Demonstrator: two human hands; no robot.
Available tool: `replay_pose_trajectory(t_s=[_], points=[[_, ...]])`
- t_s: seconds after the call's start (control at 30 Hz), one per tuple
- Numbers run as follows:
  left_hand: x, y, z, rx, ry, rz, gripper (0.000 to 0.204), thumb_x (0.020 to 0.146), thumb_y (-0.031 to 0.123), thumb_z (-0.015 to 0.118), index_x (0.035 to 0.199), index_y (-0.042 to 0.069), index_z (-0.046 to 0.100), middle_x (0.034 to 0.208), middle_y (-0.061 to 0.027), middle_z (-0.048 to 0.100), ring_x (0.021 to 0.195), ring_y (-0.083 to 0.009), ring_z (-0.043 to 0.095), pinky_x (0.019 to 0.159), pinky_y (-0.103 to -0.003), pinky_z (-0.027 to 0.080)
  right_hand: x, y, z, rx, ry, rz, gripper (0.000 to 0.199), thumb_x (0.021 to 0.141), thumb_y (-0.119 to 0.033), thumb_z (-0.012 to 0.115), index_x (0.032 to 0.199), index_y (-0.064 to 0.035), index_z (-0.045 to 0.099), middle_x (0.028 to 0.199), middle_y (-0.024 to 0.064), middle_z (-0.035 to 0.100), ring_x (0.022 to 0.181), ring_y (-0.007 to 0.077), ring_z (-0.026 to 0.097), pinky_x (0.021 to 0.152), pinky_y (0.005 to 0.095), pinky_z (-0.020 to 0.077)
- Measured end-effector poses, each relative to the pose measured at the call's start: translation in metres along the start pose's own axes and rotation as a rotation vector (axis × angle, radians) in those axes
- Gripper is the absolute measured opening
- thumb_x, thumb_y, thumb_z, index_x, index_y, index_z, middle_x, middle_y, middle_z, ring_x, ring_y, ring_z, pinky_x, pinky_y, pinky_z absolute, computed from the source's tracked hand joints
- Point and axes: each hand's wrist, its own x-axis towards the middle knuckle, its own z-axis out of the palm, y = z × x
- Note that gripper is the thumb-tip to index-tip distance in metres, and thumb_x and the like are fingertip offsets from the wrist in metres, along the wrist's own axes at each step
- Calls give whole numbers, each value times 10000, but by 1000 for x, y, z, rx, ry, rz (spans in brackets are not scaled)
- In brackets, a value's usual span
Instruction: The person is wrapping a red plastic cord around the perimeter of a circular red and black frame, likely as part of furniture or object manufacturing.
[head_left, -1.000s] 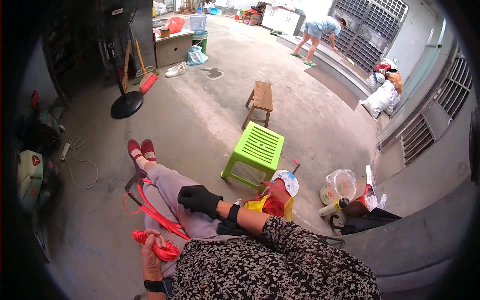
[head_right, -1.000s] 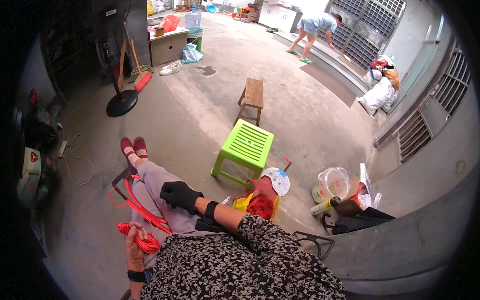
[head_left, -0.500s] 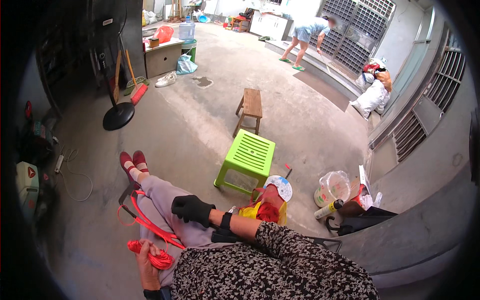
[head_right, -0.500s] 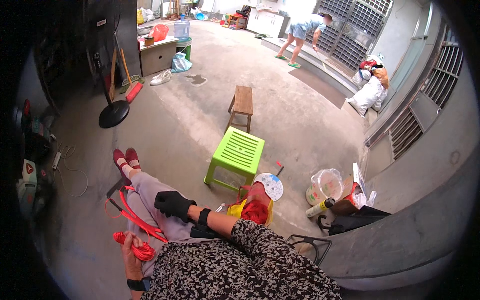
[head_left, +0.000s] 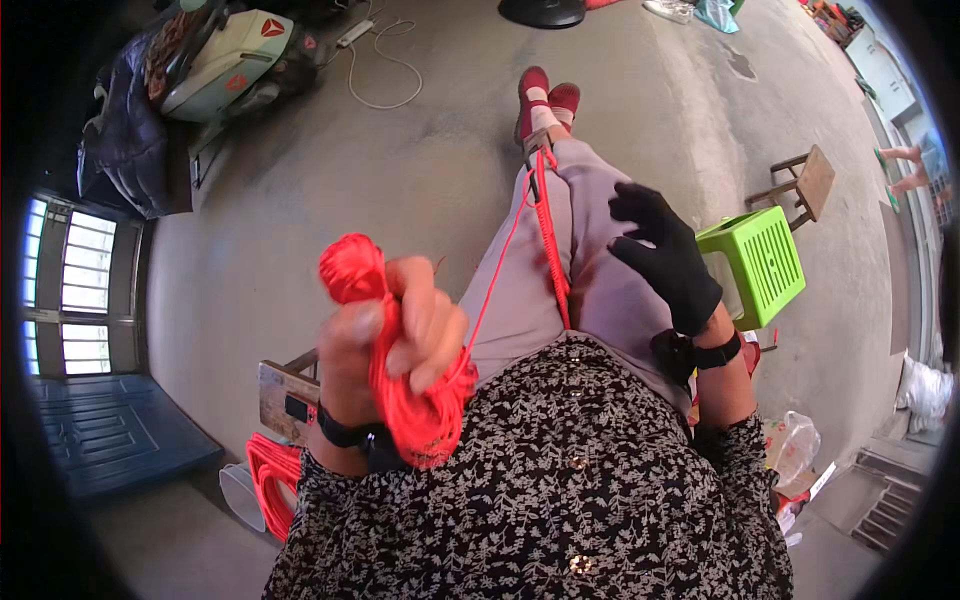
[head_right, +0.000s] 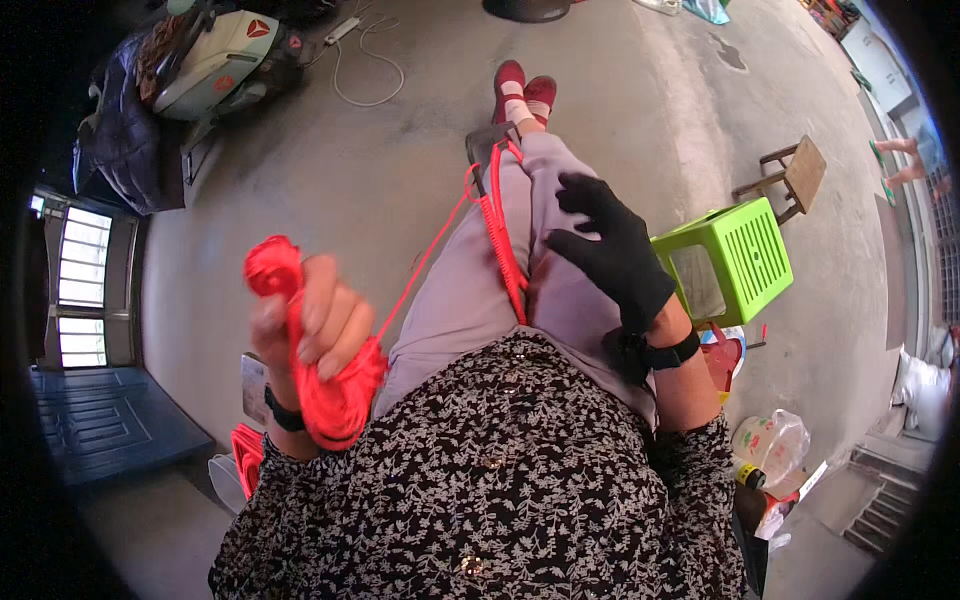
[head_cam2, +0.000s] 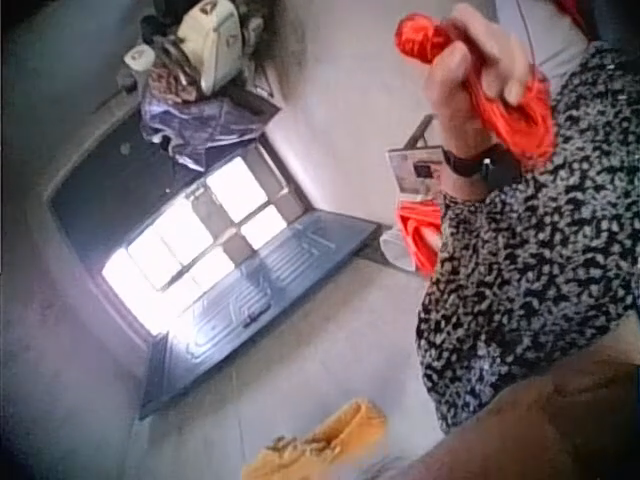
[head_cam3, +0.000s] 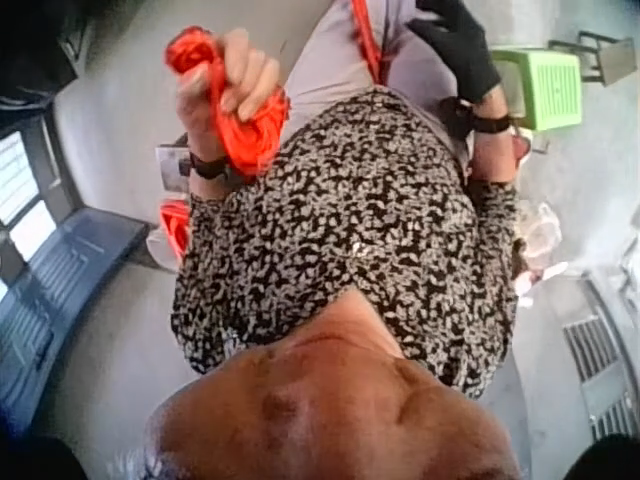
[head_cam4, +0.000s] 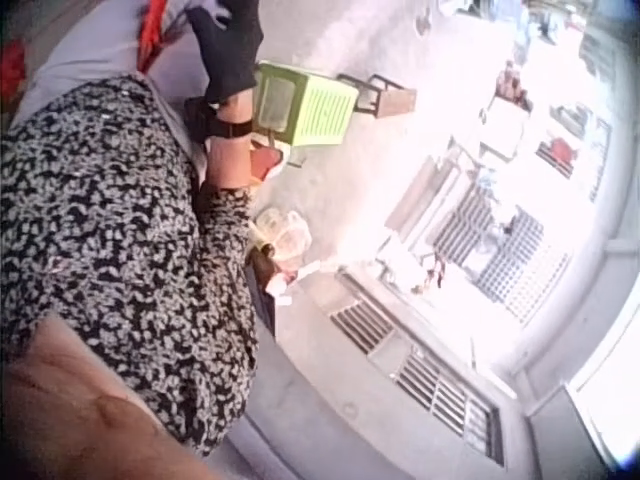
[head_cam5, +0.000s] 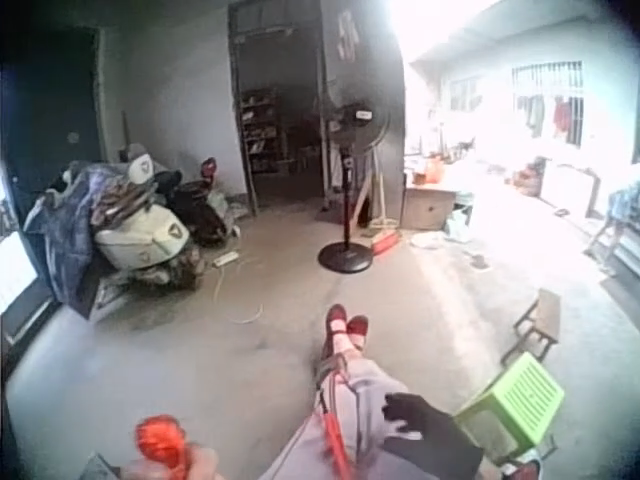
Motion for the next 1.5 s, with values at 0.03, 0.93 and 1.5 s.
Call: replay_pose_trajectory(t_s=[0.03,0.93,1.5], points=[[-3,2,10,5,20,8,265,843,267,598,829,13,526,575,-35,475,586,-168,503,502,-264,402,7,-10,8,-120,2,-142,666,736,-138,748,1324,-59,446,1227,118,557,1139,216,541,930,343,451],[60,-56,-97,887,626,12,364,747,42,727,1069,-37,577,762,21,624,679,-47,558,655,-236,486,-11,-79,38,664,-345,422,140,884,-103,568,892,19,635,742,45,608,675,101,566,662,253,471],[43,21,-81,1250,694,422,270,813,-99,553,1060,7,580,1097,-89,614,904,-148,611,838,-291,499,65,-13,26,-39,111,40,209,843,-187,627,977,-28,634,788,72,626,726,151,596,668,285,471]])
